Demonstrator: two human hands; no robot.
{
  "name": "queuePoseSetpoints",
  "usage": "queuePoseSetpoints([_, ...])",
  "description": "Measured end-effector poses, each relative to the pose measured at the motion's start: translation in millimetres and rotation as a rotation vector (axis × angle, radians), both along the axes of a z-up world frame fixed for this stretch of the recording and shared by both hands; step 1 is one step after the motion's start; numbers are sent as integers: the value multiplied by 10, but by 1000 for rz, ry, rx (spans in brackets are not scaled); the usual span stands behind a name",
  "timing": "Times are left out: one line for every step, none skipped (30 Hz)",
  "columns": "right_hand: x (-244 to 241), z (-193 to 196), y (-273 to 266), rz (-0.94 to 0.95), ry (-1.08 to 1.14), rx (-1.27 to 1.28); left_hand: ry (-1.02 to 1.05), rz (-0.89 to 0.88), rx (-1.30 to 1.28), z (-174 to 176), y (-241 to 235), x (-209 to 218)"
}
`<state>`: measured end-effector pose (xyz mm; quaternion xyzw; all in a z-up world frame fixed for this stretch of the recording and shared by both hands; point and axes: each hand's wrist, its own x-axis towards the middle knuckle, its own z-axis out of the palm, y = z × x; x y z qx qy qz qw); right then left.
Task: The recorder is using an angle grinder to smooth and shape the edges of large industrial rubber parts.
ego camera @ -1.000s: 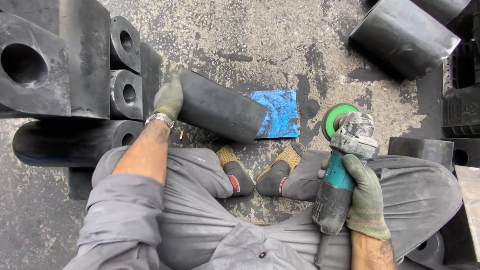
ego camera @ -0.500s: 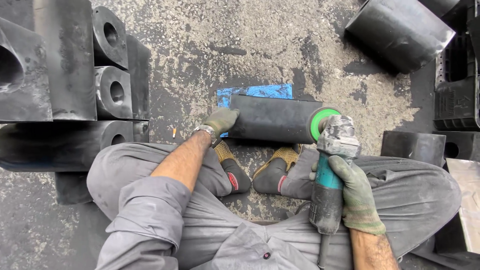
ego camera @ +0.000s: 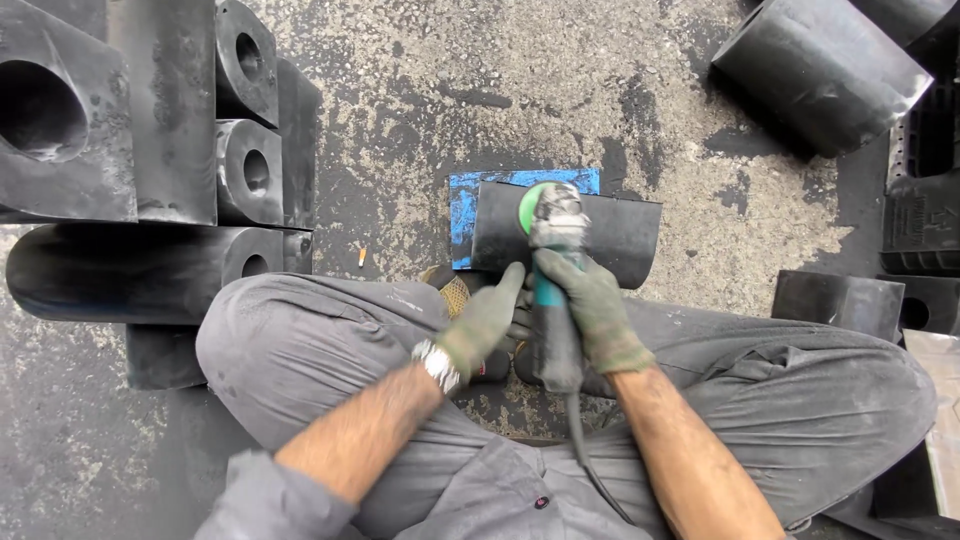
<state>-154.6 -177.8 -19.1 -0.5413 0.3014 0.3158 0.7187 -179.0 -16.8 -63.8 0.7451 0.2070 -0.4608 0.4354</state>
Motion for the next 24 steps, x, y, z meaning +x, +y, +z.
queuePoseSetpoints([25,-85,96,-5,-24,-15,-8,244,-126,29,-18,-161])
queuePoseSetpoints([53,-171,190,-10,-48,-30,-15,488,-251,59,-35,-319])
queuePoseSetpoints([59,-294,296,-14,-49,-28,-16,484,-250,89,-22,-303])
queuePoseSetpoints([66,-418,406,-19,-92,-38,-20,577,-206,119,-7,-286])
queuePoseSetpoints([68,-543,528,-24,-134,-49,-23,669,-163,147,20,-275])
queuePoseSetpoints([69,-607,628,-29,-133,-48,-22,664,-161,8,68,-315])
queuePoseSetpoints([62,-666,724,-27,-153,-10,-129,632,-103,-123,107,-370])
queuePoseSetpoints([55,-723,821,-25,-173,28,-235,598,-44,-251,149,-424])
queuePoseSetpoints([89,-768,886,-21,-177,34,-242,602,-40,-288,177,-391])
queuePoseSetpoints([124,-813,949,31,-221,-79,-328,627,-66,-325,203,-356])
queuePoseSetpoints([118,-850,1009,79,-257,-191,-407,646,-89,-347,228,-358])
queuePoseSetpoints([139,-815,1040,79,-254,-183,-406,645,-81,-280,248,-336])
queuePoseSetpoints([165,-785,1055,66,-198,-126,-310,748,-101,-223,256,-308])
queuePoseSetpoints([191,-758,1067,54,-143,-69,-212,850,-120,-168,261,-279])
queuePoseSetpoints([191,-792,1067,50,-139,-71,-208,847,-120,-143,255,-261])
queuePoseSetpoints([190,-827,1067,75,-130,-108,-188,847,-111,-118,249,-245])
queuePoseSetpoints([191,-862,1081,103,-121,-145,-169,850,-101,-94,255,-230])
queuePoseSetpoints([200,-870,1082,103,-118,-146,-165,850,-100,-128,253,-236])
queuePoseSetpoints([209,-873,1096,79,-93,-102,-183,840,-98,-154,263,-244])
queuePoseSetpoints([216,-873,1110,55,-68,-59,-201,830,-97,-178,272,-255])
queuePoseSetpoints([223,-874,1114,55,-67,-56,-201,830,-93,-175,284,-252])
queuePoseSetpoints([229,-875,1118,47,-65,-19,-191,796,-49,-171,294,-249])
queuePoseSetpoints([243,-873,1106,39,-64,15,-180,762,-9,-169,291,-239])
queuePoseSetpoints([247,-862,1096,38,-64,15,-180,761,-9,-140,282,-217])
